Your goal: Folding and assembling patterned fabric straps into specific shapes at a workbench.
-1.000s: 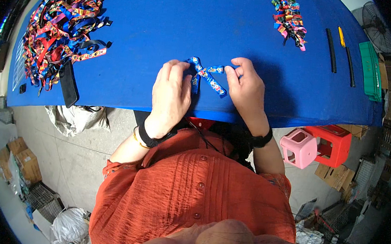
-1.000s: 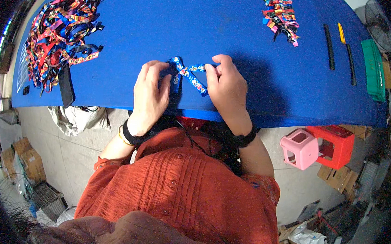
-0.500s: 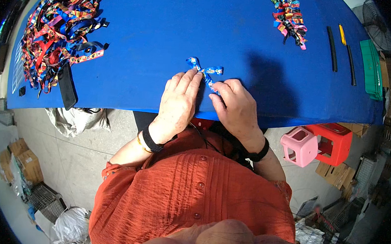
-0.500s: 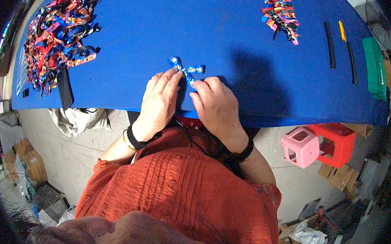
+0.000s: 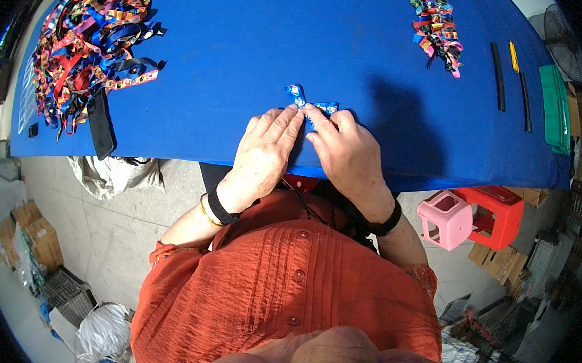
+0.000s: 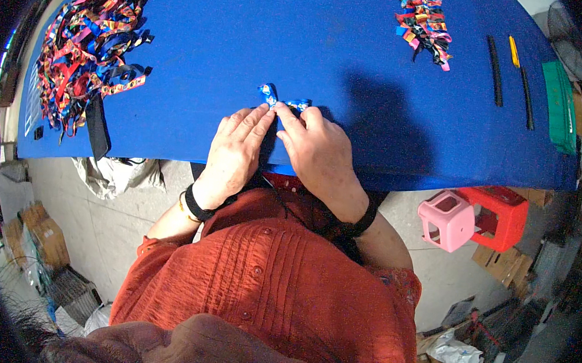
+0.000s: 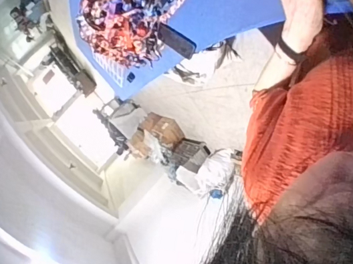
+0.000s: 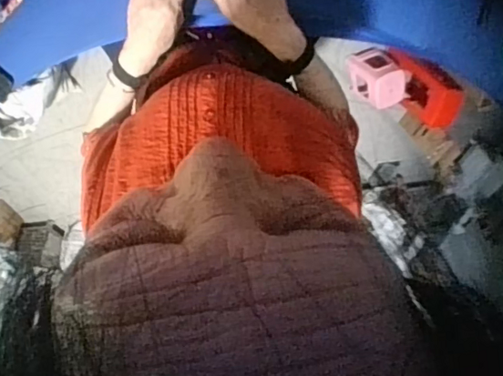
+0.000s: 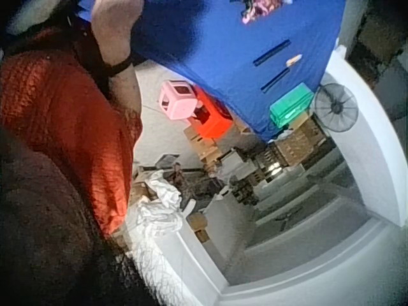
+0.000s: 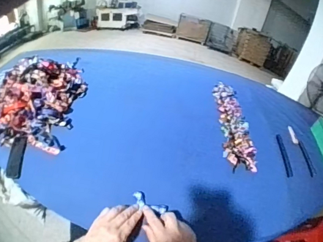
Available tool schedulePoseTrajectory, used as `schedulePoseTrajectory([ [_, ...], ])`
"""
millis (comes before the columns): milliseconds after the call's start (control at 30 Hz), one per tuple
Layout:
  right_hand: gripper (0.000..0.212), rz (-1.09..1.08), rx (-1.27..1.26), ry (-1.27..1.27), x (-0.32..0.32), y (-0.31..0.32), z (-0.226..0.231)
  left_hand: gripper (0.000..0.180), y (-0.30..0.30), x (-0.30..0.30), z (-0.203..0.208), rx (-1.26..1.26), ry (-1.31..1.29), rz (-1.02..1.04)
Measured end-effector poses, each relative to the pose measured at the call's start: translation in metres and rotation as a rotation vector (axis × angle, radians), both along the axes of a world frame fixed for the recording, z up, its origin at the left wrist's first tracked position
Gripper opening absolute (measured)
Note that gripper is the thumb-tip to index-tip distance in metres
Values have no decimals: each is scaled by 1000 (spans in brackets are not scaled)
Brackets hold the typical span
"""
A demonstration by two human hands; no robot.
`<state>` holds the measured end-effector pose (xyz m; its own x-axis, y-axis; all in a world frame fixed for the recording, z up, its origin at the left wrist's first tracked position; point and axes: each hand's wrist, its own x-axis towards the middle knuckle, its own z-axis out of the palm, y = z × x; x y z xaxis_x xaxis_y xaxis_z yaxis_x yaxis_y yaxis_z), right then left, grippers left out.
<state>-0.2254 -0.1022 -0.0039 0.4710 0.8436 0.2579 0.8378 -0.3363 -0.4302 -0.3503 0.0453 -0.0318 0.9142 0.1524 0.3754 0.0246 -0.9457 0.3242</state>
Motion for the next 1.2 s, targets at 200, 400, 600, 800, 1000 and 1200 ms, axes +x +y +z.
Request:
schedulePoseTrajectory([
  [200,42,13,-45,-41,3,1,3,45,18,-12,6,-32,-35,-60],
  [400,42,20,-85,-52,3,1,5,40,29,-18,15,67,31,-11],
  [600,40,9,-75,-70,1,2,2,45,6,-14,33,-119,-62,-8],
  [800,43,21,-57,-56,3,1,-3,53,-10,9,6,-154,-64,-9],
  [1000,51,32,-69,-5,1,-3,5,46,2,3,1,-129,-79,9],
  [1200,53,37,-57,5,1,-2,5,20,14,-5,11,-287,-71,243],
])
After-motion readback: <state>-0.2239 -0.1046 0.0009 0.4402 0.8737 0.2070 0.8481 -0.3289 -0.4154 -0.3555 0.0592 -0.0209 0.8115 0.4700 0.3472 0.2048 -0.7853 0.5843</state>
